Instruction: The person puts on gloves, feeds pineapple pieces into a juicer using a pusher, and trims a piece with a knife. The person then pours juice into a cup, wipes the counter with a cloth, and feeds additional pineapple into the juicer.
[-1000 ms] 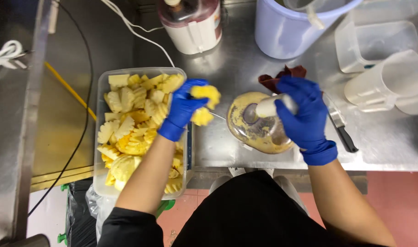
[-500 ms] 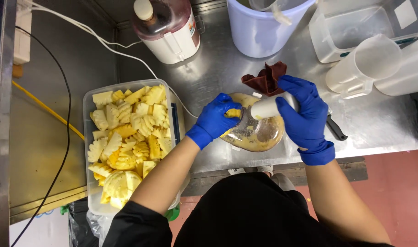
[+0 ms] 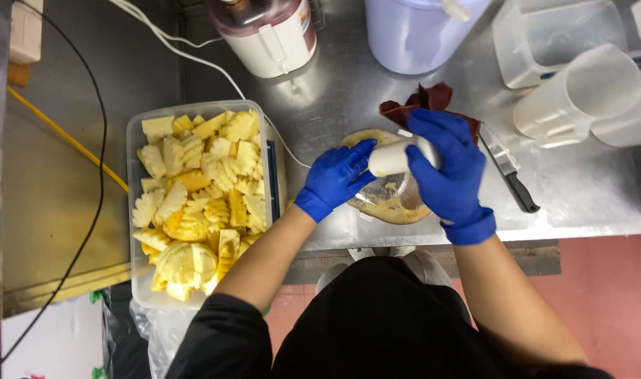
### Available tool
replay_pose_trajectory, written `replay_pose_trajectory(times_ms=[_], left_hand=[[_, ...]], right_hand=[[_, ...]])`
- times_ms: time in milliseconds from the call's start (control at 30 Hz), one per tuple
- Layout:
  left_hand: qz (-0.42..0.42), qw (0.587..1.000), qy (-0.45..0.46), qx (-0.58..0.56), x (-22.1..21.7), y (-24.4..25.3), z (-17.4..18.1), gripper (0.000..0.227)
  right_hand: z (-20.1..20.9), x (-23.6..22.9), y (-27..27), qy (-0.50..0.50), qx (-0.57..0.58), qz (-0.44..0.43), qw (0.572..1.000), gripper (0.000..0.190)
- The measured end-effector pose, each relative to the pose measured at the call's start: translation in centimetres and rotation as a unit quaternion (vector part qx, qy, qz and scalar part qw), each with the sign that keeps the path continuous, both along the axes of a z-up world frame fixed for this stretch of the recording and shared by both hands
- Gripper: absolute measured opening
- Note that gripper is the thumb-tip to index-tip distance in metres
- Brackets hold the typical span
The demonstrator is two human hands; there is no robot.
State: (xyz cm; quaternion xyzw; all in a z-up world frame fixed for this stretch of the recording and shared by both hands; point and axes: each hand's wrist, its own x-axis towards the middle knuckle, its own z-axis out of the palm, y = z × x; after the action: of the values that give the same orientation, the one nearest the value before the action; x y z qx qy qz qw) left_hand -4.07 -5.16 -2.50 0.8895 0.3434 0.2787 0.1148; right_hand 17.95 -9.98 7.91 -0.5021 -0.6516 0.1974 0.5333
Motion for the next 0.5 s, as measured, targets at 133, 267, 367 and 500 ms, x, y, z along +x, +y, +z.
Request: replay_pose_trajectory(times_ms=[133, 267, 367, 500], left_hand=[[0.037, 0.997, 0.057, -0.026, 0.9, -2.1, -0.1, 0.048], [0.113, 0.969, -0.211, -0.068, 4.5, -3.4, -2.2, 0.054], [0.174, 0.935, -0.282, -0.124, 6.2, -3.2, -3.0, 0.066], [0.183, 0.922, -0.273, -0.206, 6.8, -1.7, -3.2, 0.074]], right_hand=[[-1.3, 0.8, -0.1, 0.056, -0.049, 0.003, 0.997, 0.035], [-1.3, 0.7, 1.4, 0.021, -0.006, 0.056, 0.998, 0.033], [-1.6, 1.6, 2.2, 0.063, -0.002, 0.078, 0.995, 0.032], [-1.9, 4.4, 2.7, 0.136, -0.017, 0.096, 0.986, 0.034]])
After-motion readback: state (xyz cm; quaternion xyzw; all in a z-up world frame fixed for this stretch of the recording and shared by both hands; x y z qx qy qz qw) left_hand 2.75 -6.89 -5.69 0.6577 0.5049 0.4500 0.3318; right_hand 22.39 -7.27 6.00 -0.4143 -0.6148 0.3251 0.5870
